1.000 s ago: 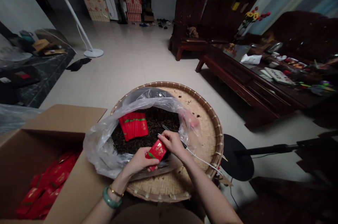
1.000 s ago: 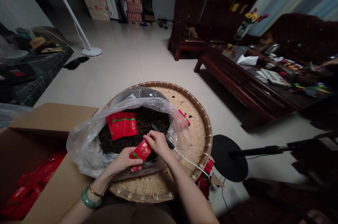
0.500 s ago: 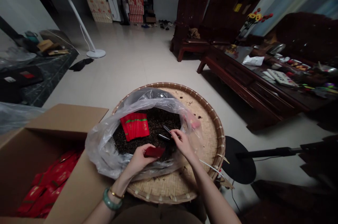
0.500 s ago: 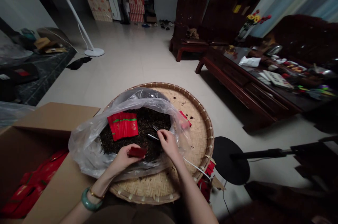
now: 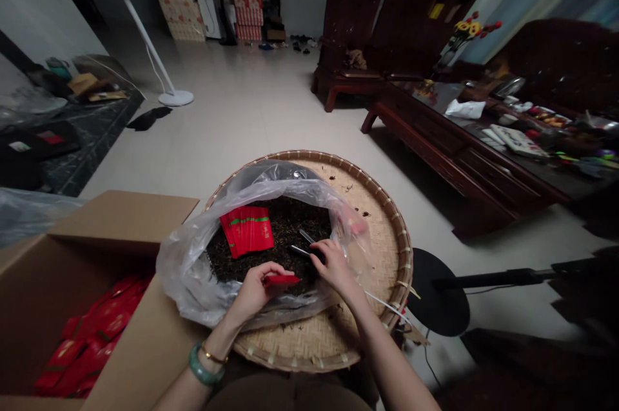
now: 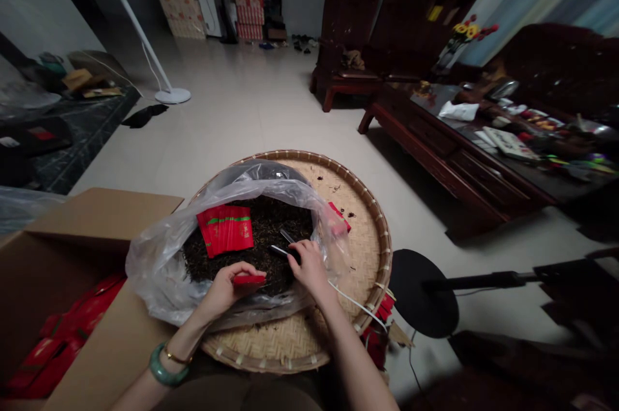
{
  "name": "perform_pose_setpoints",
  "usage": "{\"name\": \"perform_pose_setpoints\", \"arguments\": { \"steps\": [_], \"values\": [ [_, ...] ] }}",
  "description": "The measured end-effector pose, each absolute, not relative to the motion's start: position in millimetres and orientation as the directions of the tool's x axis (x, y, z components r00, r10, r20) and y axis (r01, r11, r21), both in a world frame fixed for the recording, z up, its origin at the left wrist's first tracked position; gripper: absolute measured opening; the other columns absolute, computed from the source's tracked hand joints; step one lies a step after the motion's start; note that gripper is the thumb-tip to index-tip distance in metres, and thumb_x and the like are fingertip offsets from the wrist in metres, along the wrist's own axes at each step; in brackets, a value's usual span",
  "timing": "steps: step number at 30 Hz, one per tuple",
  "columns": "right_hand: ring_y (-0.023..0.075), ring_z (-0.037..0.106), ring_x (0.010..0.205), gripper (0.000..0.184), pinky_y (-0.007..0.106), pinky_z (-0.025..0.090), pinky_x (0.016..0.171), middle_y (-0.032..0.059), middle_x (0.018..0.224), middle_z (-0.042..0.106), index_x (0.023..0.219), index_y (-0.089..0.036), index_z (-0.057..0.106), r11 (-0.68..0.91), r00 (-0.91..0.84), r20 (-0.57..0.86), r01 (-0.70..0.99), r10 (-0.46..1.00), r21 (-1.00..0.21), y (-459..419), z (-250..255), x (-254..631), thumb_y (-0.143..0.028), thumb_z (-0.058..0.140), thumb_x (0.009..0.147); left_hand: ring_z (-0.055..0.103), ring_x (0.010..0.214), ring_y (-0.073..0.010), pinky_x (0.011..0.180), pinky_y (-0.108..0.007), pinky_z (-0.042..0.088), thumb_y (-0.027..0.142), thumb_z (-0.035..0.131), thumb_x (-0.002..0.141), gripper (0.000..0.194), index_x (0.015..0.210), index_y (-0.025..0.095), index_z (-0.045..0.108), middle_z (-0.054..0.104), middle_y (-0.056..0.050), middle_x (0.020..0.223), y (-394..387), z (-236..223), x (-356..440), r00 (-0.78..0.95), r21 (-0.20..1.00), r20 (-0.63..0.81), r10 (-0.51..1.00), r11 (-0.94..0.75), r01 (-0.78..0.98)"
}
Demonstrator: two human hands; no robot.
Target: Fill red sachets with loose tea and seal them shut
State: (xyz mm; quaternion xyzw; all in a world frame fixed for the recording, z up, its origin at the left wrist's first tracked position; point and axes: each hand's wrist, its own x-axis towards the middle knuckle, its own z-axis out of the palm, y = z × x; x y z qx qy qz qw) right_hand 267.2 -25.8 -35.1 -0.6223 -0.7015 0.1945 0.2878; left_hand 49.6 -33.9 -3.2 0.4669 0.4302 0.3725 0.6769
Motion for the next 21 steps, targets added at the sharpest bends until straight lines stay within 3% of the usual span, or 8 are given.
{"name": "perform_pose_setpoints", "arguments": {
  "steps": [3,5,8,11,14,17,21],
  "values": [
    [0.0218,0.055,0.092,0.019,0.036,0.045,0.083,0.0077,0.094,0.063,0.099,-0.02,0.066,0.153,-0.046,0.18,0.751,0.983,-0.643,-26,-37,268,-0.022,0.054,0.084,0.07,0.069,-0.0205,0.057,-0.024,0.056,0.034,0.086,0.053,0.029,0.068,0.019,0.066,0.074,-0.002,0.079,-32,7,34,0.196,0.877,-0.141,0.97,0.214,-0.431],
    [0.0219,0.056,0.092,0.019,0.036,0.046,0.083,0.0076,0.094,0.063,0.098,-0.02,0.066,0.151,-0.037,0.187,0.745,0.982,-0.65,-26,-38,268,-0.021,0.054,0.084,0.07,0.066,-0.0146,0.056,-0.02,0.056,0.035,0.087,0.053,0.03,0.074,0.027,0.067,0.074,0.007,0.082,-27,18,17,-0.15,0.784,-0.044,0.988,-0.059,-0.618],
    [0.0223,0.056,0.092,0.019,0.037,0.047,0.083,0.008,0.095,0.063,0.098,-0.019,0.066,0.148,-0.028,0.19,0.739,0.981,-0.657,-25,-41,267,-0.021,0.053,0.084,0.068,0.067,-0.0112,0.056,-0.018,0.055,0.048,0.084,0.052,0.045,0.091,0.035,0.065,0.072,0.01,0.091,-17,30,-4,-0.406,0.734,0.014,0.914,-0.285,-0.617],
    [0.0227,0.056,0.092,0.019,0.038,0.047,0.084,0.009,0.096,0.062,0.099,-0.018,0.065,0.153,-0.03,0.195,0.742,0.98,-0.653,-25,-46,267,-0.02,0.053,0.084,0.066,0.066,-0.0114,0.054,-0.018,0.052,0.036,0.081,0.062,0.047,0.105,0.029,0.061,0.071,0.002,0.093,-7,28,-8,-0.466,0.899,0.07,0.882,-0.259,-0.354],
    [0.0244,0.055,0.096,0.023,0.041,0.047,0.085,0.0107,0.101,0.06,0.104,-0.017,0.063,0.171,-0.034,0.227,0.765,0.973,-0.621,-26,-50,269,-0.02,0.056,0.083,0.064,0.07,-0.0157,0.06,-0.024,0.053,0.035,0.072,0.069,0.034,0.098,0.018,0.064,0.069,-0.006,0.089,2,12,-2,-0.304,0.981,0.16,0.939,-0.117,0.155],
    [0.0253,0.054,0.097,0.025,0.043,0.048,0.085,0.0114,0.105,0.058,0.108,-0.018,0.061,0.212,-0.049,0.278,0.775,0.959,-0.596,-27,-47,264,-0.022,0.057,0.083,0.062,0.086,-0.0229,0.078,-0.037,0.052,0.031,0.062,0.076,0.027,0.099,0.017,0.066,0.067,-0.009,0.096,8,-6,4,-0.016,0.769,0.266,0.964,-0.202,0.606],
    [0.0246,0.053,0.102,0.032,0.041,0.048,0.089,0.0104,0.109,0.059,0.113,-0.021,0.058,0.373,-0.23,0.302,0.706,0.925,-0.603,-19,-34,231,-0.027,0.063,0.082,0.06,0.095,-0.0267,0.089,-0.045,0.048,0.023,0.05,0.083,0.03,0.11,0.015,0.061,0.066,-0.012,0.103,11,-21,7,0.091,0.597,0.297,0.951,-0.259,0.76]
  ]
}}
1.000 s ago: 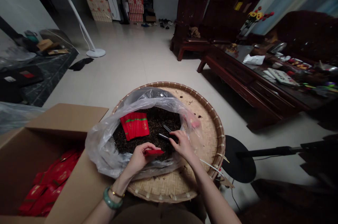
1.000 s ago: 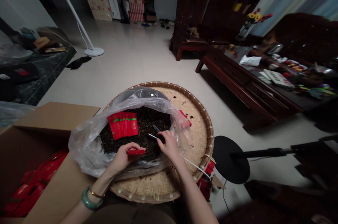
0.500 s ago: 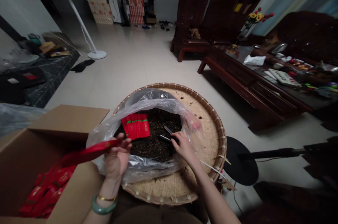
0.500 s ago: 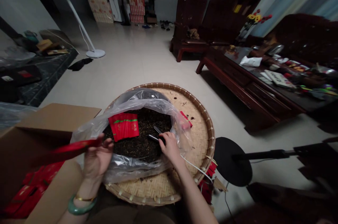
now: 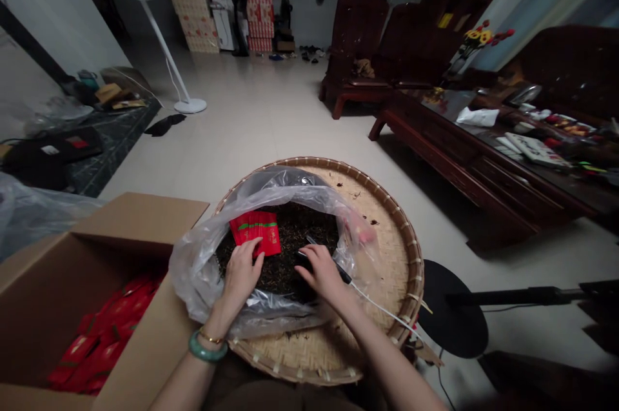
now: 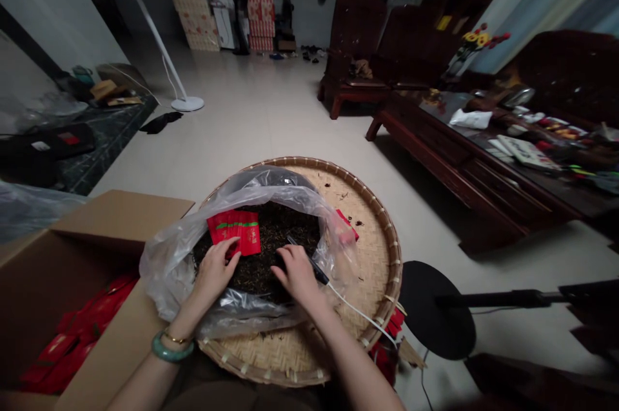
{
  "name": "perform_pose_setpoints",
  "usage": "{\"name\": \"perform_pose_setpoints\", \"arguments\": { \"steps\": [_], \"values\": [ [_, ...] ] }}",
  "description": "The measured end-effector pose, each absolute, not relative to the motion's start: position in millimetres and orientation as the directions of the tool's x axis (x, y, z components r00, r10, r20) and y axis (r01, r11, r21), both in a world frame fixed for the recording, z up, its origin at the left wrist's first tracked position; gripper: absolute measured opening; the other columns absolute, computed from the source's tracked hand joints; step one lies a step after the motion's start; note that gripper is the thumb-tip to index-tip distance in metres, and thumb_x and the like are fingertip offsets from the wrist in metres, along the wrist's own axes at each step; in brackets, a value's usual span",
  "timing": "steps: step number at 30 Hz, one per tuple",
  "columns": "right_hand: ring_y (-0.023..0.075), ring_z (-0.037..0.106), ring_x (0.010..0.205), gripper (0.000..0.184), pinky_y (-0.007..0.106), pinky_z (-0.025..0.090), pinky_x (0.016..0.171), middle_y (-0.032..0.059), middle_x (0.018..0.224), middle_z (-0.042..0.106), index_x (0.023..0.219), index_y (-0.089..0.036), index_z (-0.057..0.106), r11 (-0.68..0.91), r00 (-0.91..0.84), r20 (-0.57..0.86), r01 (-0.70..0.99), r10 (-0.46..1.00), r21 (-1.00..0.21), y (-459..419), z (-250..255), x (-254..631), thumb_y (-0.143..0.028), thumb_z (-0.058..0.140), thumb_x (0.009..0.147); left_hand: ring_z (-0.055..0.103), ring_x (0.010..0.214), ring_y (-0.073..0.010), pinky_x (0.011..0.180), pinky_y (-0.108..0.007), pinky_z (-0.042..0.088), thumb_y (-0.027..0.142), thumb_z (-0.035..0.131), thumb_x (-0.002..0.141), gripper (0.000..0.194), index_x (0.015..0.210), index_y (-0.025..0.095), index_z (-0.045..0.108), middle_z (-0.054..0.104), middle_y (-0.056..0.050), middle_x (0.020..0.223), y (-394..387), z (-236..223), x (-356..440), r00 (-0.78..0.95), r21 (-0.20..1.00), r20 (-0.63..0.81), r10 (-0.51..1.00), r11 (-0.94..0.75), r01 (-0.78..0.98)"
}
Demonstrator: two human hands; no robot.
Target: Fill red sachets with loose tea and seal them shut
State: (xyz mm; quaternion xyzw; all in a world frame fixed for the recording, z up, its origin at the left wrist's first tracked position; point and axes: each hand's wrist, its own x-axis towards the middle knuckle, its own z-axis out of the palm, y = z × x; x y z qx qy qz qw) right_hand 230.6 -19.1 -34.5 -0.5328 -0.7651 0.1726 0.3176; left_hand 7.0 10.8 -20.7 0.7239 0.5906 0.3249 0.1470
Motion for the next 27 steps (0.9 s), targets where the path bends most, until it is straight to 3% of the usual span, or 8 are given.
{"name": "perform_pose_setpoints", "arguments": {
  "steps": [4,10,16,18,20,22,24,27],
  "values": [
    [0.0261,0.052,0.109,0.052,0.043,0.046,0.094,0.013,0.119,0.056,0.123,-0.019,0.049,0.405,-0.31,0.264,0.624,0.913,-0.668,8,-33,180,-0.034,0.068,0.077,0.061,0.091,-0.0254,0.082,-0.041,0.051,0.02,0.048,0.084,0.033,0.114,0.014,0.058,0.066,-0.013,0.101,11,-27,3,0.072,0.579,0.282,0.957,-0.229,0.782],
    [0.024,0.056,0.102,0.058,0.04,0.046,0.091,0.0116,0.11,0.057,0.121,-0.016,0.048,0.108,-0.022,0.117,0.59,0.993,-0.8,40,-53,146,-0.011,0.069,0.067,0.063,0.081,-0.0221,0.074,-0.036,0.053,0.019,0.048,0.083,0.032,0.113,0.015,0.058,0.066,-0.012,0.097,10,-32,1,0.058,0.613,0.263,0.963,-0.213,0.761],
    [0.0174,0.06,0.079,0.023,0.03,0.048,0.076,0.0031,0.084,0.064,0.094,-0.019,0.065,0.118,-0.011,0.131,0.513,0.991,-0.85,32,-48,161,-0.006,0.058,0.077,0.062,0.081,-0.0222,0.063,-0.032,0.054,0.03,0.052,0.083,0.044,0.124,0.015,0.051,0.064,-0.012,0.099,9,-21,5,-0.048,0.673,0.326,0.944,-0.197,0.713],
    [0.0171,0.059,0.08,0.018,0.029,0.047,0.076,0.0031,0.082,0.064,0.085,-0.02,0.068,0.169,-0.079,0.149,0.537,0.986,-0.827,23,-37,174,-0.006,0.059,0.078,0.06,0.095,-0.026,0.069,-0.036,0.055,0.038,0.059,0.079,0.06,0.132,0.013,0.044,0.059,-0.016,0.115,7,-11,3,-0.118,0.669,0.413,0.903,-0.212,0.713],
    [0.0173,0.057,0.082,0.021,0.029,0.045,0.076,0.0033,0.082,0.062,0.085,-0.021,0.07,0.273,-0.224,0.171,0.592,0.959,-0.758,12,-22,188,-0.005,0.059,0.078,0.057,0.105,-0.0291,0.083,-0.042,0.052,0.041,0.063,0.076,0.06,0.128,0.015,0.05,0.059,-0.016,0.119,4,-2,2,-0.044,0.642,0.45,0.892,-0.288,0.71],
    [0.0161,0.056,0.082,0.021,0.028,0.045,0.075,0.003,0.084,0.061,0.089,-0.022,0.07,0.354,-0.314,0.2,0.58,0.928,-0.734,2,-8,200,-0.007,0.058,0.08,0.063,0.094,-0.0263,0.085,-0.04,0.051,0.04,0.061,0.077,0.043,0.113,0.018,0.063,0.068,-0.011,0.104,-1,3,4,0.142,0.704,0.323,0.936,-0.337,0.626],
    [0.0165,0.056,0.085,0.023,0.028,0.047,0.077,0.004,0.088,0.06,0.099,-0.023,0.068,0.368,-0.242,0.279,0.541,0.929,-0.756,-5,1,209,-0.011,0.056,0.084,0.068,0.073,-0.0219,0.073,-0.033,0.054,0.04,0.057,0.079,0.03,0.096,0.02,0.07,0.072,-0.007,0.084,-7,4,12,0.248,0.835,0.095,0.964,-0.213,0.508],
    [0.0205,0.056,0.095,0.034,0.034,0.048,0.082,0.0083,0.103,0.06,0.118,-0.023,0.059,0.308,0.043,0.386,0.523,0.922,-0.794,-13,3,215,-0.02,0.059,0.084,0.068,0.06,-0.0211,0.06,-0.028,0.053,0.045,0.059,0.076,0.035,0.09,0.016,0.071,0.072,-0.005,0.068,-18,1,34,0.119,0.944,-0.122,0.985,0.078,0.321]
  ]
}}
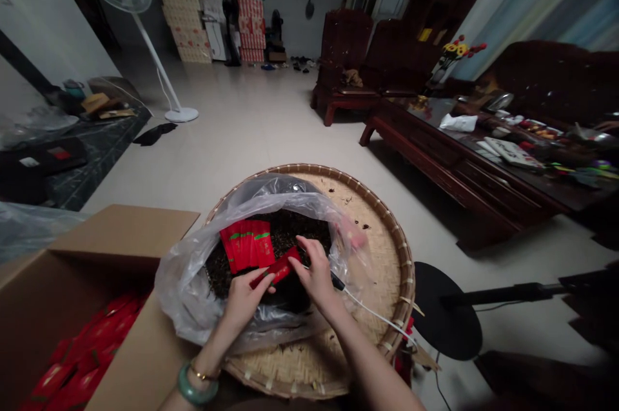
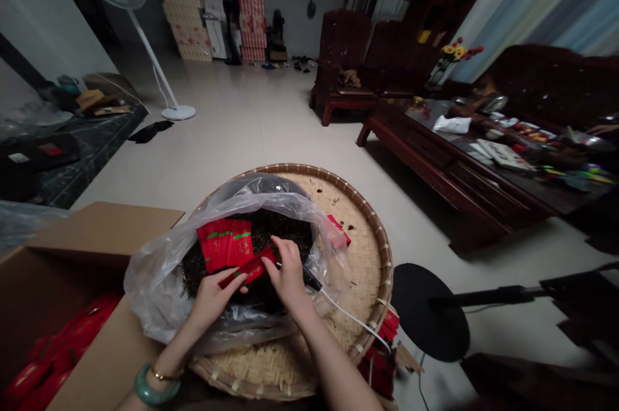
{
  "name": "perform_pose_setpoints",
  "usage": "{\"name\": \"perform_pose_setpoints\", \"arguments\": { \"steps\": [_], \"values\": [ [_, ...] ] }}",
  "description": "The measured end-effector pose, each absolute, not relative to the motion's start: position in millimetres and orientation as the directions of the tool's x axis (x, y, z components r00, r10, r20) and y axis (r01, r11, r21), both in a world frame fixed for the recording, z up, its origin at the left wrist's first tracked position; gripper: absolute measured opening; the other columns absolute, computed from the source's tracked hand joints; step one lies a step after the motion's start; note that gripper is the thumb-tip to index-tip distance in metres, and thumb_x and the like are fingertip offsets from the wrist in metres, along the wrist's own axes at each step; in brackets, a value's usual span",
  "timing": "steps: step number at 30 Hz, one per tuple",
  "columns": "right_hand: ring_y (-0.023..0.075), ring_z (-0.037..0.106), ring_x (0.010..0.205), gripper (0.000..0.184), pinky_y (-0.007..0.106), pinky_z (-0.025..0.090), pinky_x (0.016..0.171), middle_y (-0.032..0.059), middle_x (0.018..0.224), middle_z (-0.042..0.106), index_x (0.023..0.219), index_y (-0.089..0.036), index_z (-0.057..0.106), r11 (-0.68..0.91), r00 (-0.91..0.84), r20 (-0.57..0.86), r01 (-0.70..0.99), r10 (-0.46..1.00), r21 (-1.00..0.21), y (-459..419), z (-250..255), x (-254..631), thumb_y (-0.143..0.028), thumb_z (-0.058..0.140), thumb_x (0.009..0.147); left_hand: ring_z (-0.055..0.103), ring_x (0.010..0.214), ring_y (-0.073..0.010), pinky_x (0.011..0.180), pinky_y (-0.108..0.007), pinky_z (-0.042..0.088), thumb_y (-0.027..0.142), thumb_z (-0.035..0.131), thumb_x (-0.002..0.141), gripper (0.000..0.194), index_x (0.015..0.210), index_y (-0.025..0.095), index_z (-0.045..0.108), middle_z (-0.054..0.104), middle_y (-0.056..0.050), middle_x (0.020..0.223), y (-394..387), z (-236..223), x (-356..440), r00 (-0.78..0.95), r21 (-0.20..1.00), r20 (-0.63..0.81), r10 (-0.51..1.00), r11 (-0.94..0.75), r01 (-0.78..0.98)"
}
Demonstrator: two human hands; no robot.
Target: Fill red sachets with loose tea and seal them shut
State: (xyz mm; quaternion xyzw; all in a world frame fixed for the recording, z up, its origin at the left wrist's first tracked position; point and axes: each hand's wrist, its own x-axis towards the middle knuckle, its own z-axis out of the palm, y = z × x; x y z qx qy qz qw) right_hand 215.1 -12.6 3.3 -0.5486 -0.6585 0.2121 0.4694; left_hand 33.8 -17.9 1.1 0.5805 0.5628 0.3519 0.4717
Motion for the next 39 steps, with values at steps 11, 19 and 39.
{"name": "perform_pose_setpoints", "arguments": {
  "steps": [11,19,39],
  "values": [
    [0.0206,0.061,0.094,0.034,0.037,0.051,0.084,0.0101,0.102,0.068,0.124,-0.021,0.058,0.463,0.068,0.619,0.602,0.782,-0.651,-28,-7,208,-0.018,0.048,0.091,0.068,0.056,-0.0233,0.048,-0.026,0.051,0.05,0.072,0.058,0.042,0.074,0.012,0.069,0.07,-0.008,0.062,-32,8,62,-0.034,0.956,-0.294,0.955,0.293,-0.013],
    [0.0214,0.06,0.104,0.034,0.04,0.05,0.088,0.012,0.113,0.066,0.124,-0.019,0.057,0.471,0.052,0.612,0.588,0.789,-0.657,-29,-9,206,-0.017,0.046,0.092,0.068,0.056,-0.0228,0.047,-0.025,0.05,0.052,0.072,0.057,0.045,0.074,0.011,0.068,0.071,-0.009,0.063,-33,5,63,-0.036,0.955,-0.294,0.955,0.293,-0.041],
    [0.0169,0.061,0.07,0.015,0.029,0.049,0.064,0.0054,0.081,0.07,0.09,-0.02,0.069,0.219,0.126,0.285,0.38,0.95,-0.899,-50,-3,217,-0.026,0.058,0.082,0.067,0.091,-0.0279,0.066,-0.038,0.061,0.066,0.067,0.062,0.068,0.102,0.012,0.069,0.069,-0.012,0.106,-32,-8,53,0.107,0.903,-0.363,0.926,0.377,-0.206]
  ]
}}
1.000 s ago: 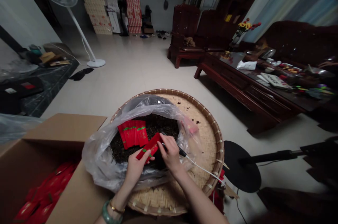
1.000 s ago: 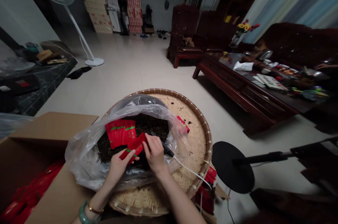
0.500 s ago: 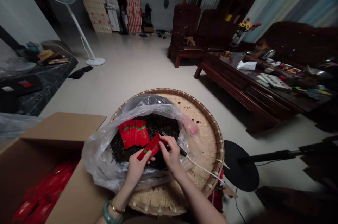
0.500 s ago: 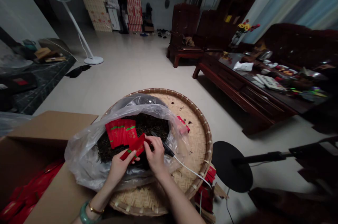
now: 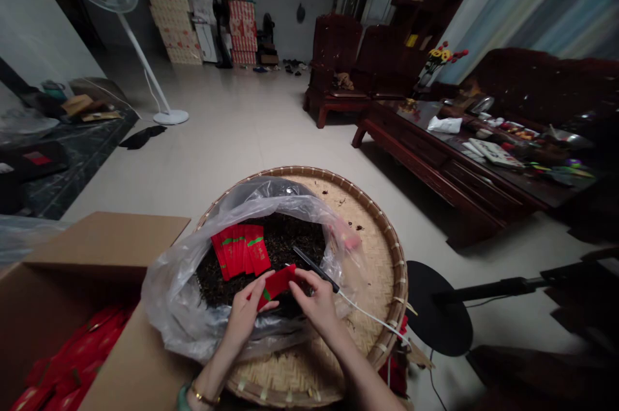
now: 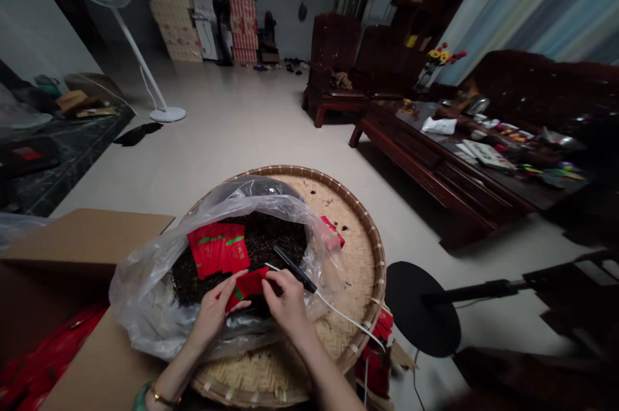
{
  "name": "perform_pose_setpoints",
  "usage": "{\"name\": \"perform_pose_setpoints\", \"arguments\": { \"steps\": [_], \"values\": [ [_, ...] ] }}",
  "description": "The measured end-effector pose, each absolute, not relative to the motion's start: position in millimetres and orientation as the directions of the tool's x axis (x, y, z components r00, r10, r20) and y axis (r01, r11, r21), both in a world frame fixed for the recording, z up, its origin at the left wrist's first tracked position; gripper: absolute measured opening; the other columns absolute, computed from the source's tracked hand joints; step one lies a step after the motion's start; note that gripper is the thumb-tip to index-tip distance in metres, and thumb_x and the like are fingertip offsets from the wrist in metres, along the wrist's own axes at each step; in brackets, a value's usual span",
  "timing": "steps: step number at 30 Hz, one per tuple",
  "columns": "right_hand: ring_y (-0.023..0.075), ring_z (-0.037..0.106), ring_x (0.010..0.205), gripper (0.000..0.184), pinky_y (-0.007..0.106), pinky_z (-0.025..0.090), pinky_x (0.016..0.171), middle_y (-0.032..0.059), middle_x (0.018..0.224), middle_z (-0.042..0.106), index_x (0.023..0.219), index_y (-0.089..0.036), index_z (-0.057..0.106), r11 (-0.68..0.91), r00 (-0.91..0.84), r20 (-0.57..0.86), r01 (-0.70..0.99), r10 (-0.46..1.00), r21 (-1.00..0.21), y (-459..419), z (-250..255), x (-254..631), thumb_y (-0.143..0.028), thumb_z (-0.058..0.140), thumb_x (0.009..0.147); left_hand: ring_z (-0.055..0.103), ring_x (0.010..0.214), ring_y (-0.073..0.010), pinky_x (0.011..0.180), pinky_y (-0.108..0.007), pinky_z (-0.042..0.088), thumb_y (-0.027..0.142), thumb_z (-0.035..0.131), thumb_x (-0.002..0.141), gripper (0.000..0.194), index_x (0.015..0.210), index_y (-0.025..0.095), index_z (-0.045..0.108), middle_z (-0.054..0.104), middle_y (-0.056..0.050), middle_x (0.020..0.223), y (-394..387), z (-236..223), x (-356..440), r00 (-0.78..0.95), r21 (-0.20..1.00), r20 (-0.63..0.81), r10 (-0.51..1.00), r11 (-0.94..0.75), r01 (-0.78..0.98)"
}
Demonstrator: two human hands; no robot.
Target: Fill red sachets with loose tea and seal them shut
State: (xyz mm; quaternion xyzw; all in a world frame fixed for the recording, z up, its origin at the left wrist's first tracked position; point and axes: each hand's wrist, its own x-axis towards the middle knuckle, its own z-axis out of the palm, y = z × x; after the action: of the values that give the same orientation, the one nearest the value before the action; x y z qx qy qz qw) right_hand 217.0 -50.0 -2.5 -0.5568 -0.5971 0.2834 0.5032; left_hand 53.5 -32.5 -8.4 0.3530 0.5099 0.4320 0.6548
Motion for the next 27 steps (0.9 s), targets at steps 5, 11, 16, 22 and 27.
{"name": "perform_pose_setpoints", "arguments": {
  "steps": [5,11,16,22,27],
  "values": [
    [0.0196,0.064,0.07,0.021,0.032,0.052,0.068,0.0048,0.08,0.072,0.084,-0.018,0.072,-0.089,0.089,-0.082,0.076,0.993,-0.993,-51,-10,211,-0.035,0.067,0.074,0.066,0.093,-0.0278,0.073,-0.038,0.06,0.069,0.067,0.06,0.069,0.1,0.012,0.07,0.068,-0.012,0.109,-34,-8,55,0.177,0.909,-0.368,0.913,0.393,-0.135],
    [0.0165,0.063,0.069,0.031,0.027,0.05,0.065,0.0017,0.079,0.07,0.091,-0.019,0.068,-0.176,-0.108,-0.161,-0.149,0.981,-0.973,-56,-3,217,-0.043,0.069,0.072,0.067,0.091,-0.0261,0.075,-0.034,0.057,0.069,0.059,0.066,0.068,0.103,0.014,0.069,0.069,-0.012,0.108,-33,-10,48,0.206,0.918,-0.371,0.906,0.391,-0.066],
    [0.0117,0.057,0.06,0.039,0.024,0.046,0.061,0.0008,0.075,0.07,0.087,-0.017,0.073,-0.332,-0.32,-0.265,-0.175,0.91,-0.927,-59,-3,221,-0.05,0.073,0.066,0.065,0.095,-0.0273,0.069,-0.031,0.056,0.065,0.053,0.073,0.062,0.104,0.015,0.071,0.07,-0.011,0.105,-33,-6,42,0.282,0.932,-0.361,0.889,0.329,0.155],
    [0.0126,0.059,0.059,0.05,0.026,0.047,0.064,0.0027,0.074,0.07,0.092,-0.017,0.073,-0.426,-0.384,-0.303,-0.29,0.872,-0.857,-64,-11,215,-0.06,0.069,0.067,0.066,0.095,-0.0263,0.093,-0.039,0.049,0.057,0.05,0.078,0.048,0.094,0.018,0.074,0.073,-0.008,0.096,-29,-5,36,0.331,0.953,-0.264,0.906,0.191,0.237],
    [0.0203,0.064,0.081,0.044,0.039,0.045,0.089,0.0019,0.082,0.072,0.093,-0.022,0.073,-0.397,-0.366,-0.295,-0.244,0.883,-0.885,-67,-4,220,-0.059,0.065,0.071,0.063,0.1,-0.0258,0.092,-0.041,0.05,0.045,0.051,0.085,0.039,0.108,0.018,0.068,0.069,-0.011,0.107,-32,-12,27,0.195,0.872,0.116,0.974,-0.194,0.449]
  ]
}}
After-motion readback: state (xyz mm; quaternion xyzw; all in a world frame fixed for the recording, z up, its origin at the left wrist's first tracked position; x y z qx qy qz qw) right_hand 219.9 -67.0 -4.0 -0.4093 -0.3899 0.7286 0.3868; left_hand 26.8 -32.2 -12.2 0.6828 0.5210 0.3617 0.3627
